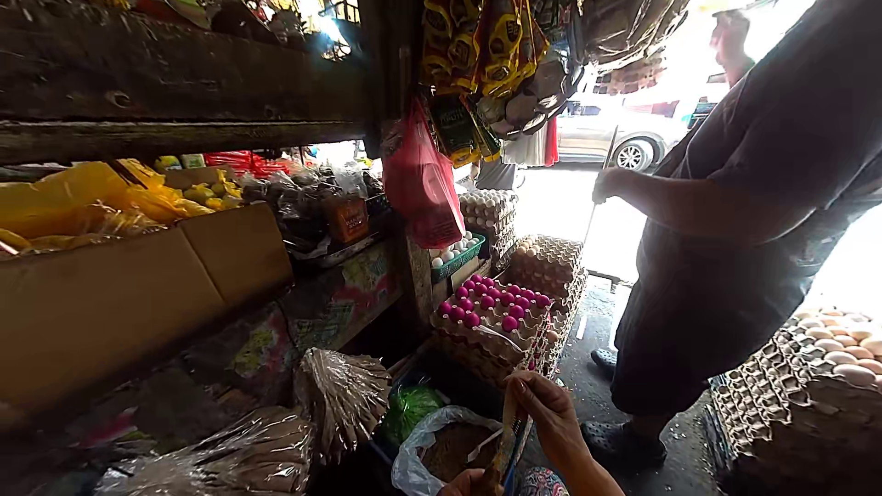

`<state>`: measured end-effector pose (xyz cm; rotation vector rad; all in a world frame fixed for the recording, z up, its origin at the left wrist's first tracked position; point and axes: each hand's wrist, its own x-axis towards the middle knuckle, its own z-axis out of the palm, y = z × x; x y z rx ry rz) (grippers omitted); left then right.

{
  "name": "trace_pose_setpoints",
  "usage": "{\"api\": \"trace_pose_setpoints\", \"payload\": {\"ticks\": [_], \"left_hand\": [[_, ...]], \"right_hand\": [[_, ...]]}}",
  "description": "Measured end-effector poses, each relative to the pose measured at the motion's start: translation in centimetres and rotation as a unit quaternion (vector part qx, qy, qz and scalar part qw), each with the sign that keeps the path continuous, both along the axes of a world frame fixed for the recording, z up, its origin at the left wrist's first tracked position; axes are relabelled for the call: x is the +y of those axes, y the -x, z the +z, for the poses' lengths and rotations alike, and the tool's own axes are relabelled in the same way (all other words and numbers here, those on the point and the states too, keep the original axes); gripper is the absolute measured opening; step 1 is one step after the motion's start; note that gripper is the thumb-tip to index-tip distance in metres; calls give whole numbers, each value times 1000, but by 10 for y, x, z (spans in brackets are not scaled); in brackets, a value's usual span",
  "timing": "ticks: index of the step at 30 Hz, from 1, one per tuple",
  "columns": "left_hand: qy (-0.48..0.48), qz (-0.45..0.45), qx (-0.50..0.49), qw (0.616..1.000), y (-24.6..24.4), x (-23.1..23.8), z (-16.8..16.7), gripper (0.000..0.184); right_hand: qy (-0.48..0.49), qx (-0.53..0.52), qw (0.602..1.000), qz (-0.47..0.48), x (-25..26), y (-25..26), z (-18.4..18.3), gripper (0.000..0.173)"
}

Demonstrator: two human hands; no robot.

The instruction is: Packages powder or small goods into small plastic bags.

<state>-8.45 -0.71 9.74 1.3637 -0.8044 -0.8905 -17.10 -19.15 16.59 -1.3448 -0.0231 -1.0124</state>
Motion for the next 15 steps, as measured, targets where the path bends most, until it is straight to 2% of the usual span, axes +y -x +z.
{"api": "trace_pose_setpoints", "payload": {"ticks": [3,8,11,15], "left_hand": [[-5,26,-57,998,-3,0,-1,40],[84,104,-80,988,-11,-5,23,31],[122,112,-97,981,-17,-11,40,30],[114,155,-140,971,-22,-15,48,22]], "right_hand": [[69,14,997,15,2,-3,-3,18],[187,107,977,-1,17,-10,-18,14],[238,182,954,-22,26,-11,-26,16],[273,203,940,-26,34,-13,-30,17]]}}
